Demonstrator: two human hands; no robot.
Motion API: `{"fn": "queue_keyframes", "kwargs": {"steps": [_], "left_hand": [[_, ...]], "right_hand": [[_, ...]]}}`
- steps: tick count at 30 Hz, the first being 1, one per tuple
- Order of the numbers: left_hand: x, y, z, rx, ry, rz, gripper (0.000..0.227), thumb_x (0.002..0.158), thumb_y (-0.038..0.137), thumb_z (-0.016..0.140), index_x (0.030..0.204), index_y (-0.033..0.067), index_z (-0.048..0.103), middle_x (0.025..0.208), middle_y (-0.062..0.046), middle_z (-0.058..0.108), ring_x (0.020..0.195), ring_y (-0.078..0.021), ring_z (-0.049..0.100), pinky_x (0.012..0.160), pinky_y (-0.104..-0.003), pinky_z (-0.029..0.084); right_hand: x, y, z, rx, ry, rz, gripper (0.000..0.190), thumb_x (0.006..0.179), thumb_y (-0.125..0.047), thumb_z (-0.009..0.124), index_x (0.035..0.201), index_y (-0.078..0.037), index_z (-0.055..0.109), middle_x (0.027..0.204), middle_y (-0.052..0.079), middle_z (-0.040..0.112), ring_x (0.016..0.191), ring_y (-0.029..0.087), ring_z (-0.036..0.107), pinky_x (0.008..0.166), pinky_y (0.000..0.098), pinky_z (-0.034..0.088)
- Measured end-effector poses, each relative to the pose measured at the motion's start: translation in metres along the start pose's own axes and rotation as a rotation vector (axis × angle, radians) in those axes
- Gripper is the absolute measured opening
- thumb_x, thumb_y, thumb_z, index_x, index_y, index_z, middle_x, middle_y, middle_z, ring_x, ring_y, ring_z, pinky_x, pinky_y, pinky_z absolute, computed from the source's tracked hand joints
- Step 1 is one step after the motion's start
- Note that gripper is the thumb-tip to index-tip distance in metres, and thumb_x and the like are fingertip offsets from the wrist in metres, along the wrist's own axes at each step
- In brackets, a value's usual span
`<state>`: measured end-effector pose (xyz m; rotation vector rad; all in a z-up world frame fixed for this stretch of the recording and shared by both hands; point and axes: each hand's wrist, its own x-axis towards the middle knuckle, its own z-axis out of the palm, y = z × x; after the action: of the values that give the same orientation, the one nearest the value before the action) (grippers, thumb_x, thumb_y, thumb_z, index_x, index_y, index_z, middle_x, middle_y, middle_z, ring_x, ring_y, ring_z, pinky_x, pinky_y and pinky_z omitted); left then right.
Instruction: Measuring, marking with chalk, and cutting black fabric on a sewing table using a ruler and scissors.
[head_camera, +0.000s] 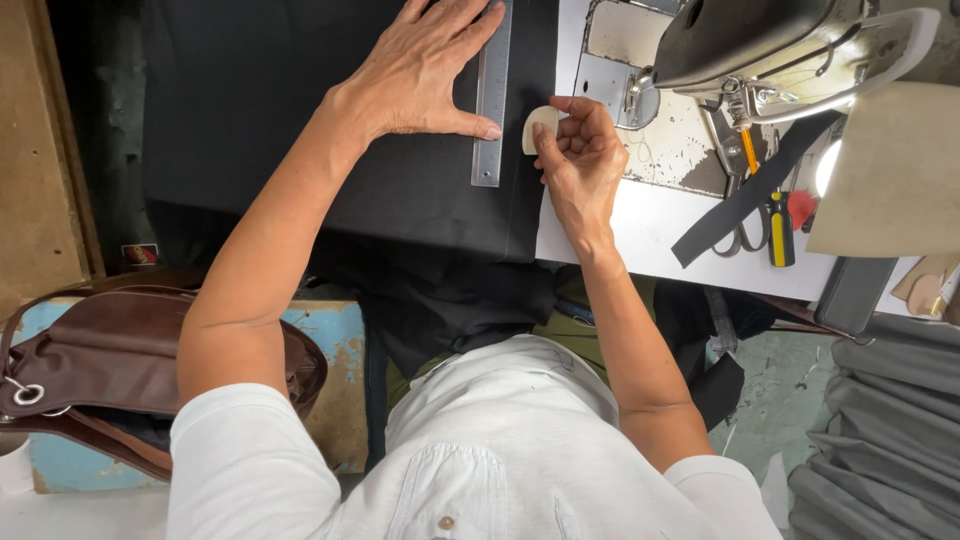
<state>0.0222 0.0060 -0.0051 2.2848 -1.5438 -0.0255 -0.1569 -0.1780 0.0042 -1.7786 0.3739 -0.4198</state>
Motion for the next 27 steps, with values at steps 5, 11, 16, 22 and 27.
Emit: {"fn": "queue_keyframes", "kwargs": {"steps": [5,11,16,22,27], "left_hand": [[0.001,0.001,-0.001,-0.012,0.003,-0.003,0.122,0.087,0.071,0.087,0.166,-0.0084,0.039,0.173,-0.027,0.030,0.157,-0.0420,0.036,0.127,-0.058,0.022],[0.000,0.002,-0.001,-0.026,-0.007,-0.013,0.122,0.089,0.070,0.086,0.168,-0.0074,0.035,0.174,-0.026,0.028,0.160,-0.0408,0.030,0.128,-0.058,0.019],[0.002,0.004,0.001,0.005,0.017,0.004,0.122,0.088,0.068,0.087,0.166,-0.0102,0.036,0.175,-0.028,0.025,0.161,-0.0419,0.027,0.130,-0.058,0.016],[0.012,0.009,0.002,0.013,-0.064,-0.079,0.126,0.088,0.072,0.080,0.170,-0.0077,0.026,0.179,-0.026,0.015,0.166,-0.0380,0.014,0.134,-0.056,0.006],[0.018,0.006,0.006,0.003,-0.049,-0.071,0.128,0.088,0.074,0.081,0.169,-0.0067,0.025,0.179,-0.025,0.015,0.166,-0.0381,0.016,0.134,-0.057,0.008]], "right_hand": [[-0.001,0.000,0.000,-0.007,-0.004,-0.002,0.024,0.100,-0.011,0.076,0.122,-0.003,0.068,0.080,0.002,0.056,0.063,0.008,0.056,0.051,0.0218,0.061],[-0.001,0.002,0.000,-0.012,-0.010,0.000,0.025,0.100,-0.012,0.076,0.122,-0.003,0.068,0.079,0.003,0.059,0.059,0.010,0.060,0.049,0.0227,0.059],[0.000,0.007,0.000,-0.168,0.008,-0.105,0.022,0.100,-0.009,0.076,0.120,-0.005,0.069,0.076,0.000,0.056,0.063,0.008,0.054,0.058,0.0241,0.054],[0.001,0.002,0.005,-0.311,0.010,-0.122,0.020,0.098,-0.006,0.074,0.117,-0.007,0.067,0.075,-0.001,0.053,0.063,0.010,0.049,0.063,0.0267,0.048],[0.002,0.000,0.006,-0.368,-0.005,-0.143,0.020,0.098,-0.005,0.072,0.116,-0.006,0.065,0.073,-0.001,0.051,0.063,0.012,0.048,0.064,0.0295,0.048]]}}
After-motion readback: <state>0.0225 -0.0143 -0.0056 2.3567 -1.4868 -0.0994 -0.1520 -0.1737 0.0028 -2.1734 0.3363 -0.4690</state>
